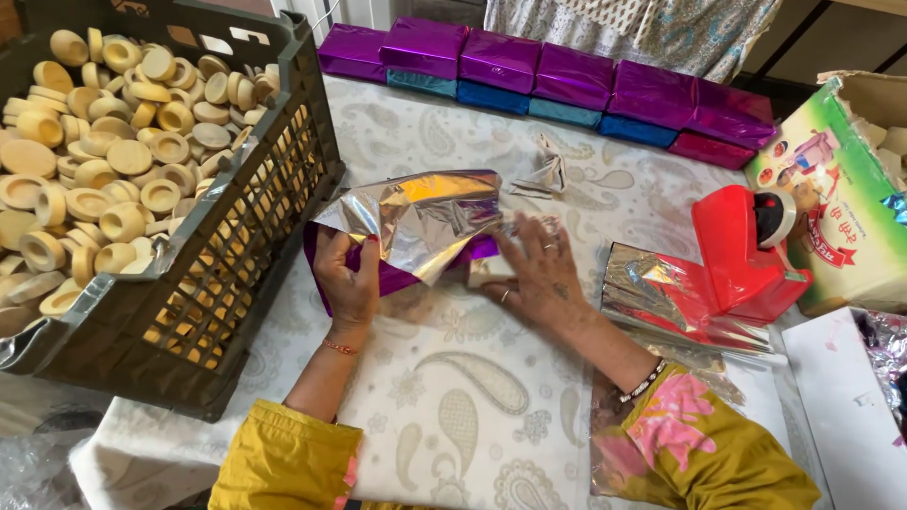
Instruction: Wrapping small boxes with metallic and purple gift wrap and using adhesive tape.
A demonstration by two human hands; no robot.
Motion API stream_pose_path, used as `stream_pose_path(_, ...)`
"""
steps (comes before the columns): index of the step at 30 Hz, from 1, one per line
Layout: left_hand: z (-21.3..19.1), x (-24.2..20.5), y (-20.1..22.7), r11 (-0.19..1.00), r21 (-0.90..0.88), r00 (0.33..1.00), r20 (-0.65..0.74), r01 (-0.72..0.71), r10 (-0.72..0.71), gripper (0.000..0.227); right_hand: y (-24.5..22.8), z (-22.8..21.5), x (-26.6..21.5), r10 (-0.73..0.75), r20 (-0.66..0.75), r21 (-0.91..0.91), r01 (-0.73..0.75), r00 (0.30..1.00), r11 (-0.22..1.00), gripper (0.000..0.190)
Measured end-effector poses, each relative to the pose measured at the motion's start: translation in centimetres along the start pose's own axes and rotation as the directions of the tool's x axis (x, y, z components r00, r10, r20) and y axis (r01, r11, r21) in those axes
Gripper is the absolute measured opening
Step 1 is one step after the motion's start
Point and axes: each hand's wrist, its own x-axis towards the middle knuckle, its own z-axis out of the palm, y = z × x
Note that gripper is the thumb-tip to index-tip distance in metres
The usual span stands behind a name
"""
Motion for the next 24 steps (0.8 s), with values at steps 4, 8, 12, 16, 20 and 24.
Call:
stream_pose_path(4, 0.2, -0.2, -0.5, 0.992, -0.008, 0.992, 0.012, 0.125, -0.125, 0.012, 3.0, -0.7, 1.2, 0.147, 0.09, 0.001, -0.148, 0.985, 0.989, 0.091)
stream_pose_path(8, 0.5, -0.9, -1.6, 0.998, 0.045, 0.997, 0.066, 0.037, -0.04, 0.016, 8.5, 2.0, 1.1, 0.315, 0.128, -0.108, -0.303, 0.94, 0.947, 0.089)
stream_pose_path(12, 0.7, -0.7, -1.1, 0.987, 0.09, 0.982, 0.126, 0.131, -0.142, 0.02, 10.7, 2.7, 1.2, 0.364, 0.041, -0.171, -0.352, 0.931, 0.92, 0.084)
stream_pose_path(16, 1.0, -1.2, -2.2, 0.969, 0.098, 0.955, 0.173, 0.225, -0.239, 0.027, 13.5, 6.6, -0.1, 0.335, -0.044, -0.221, -0.337, 0.941, 0.915, 0.076)
stream_pose_path(20, 1.3, -1.2, -2.2, 0.931, -0.107, 0.916, 0.25, 0.349, -0.315, 0.02, 17.3, 12.3, -0.6, 0.227, -0.221, -0.421, -0.303, 0.948, 0.855, 0.064)
stream_pose_path(24, 1.7, -1.8, -3.3, 0.808, -0.242, 0.815, 0.393, 0.538, -0.426, 0.018, 13.3, 6.9, 0.4, 0.303, -0.178, -0.397, -0.35, 0.936, 0.848, 0.074)
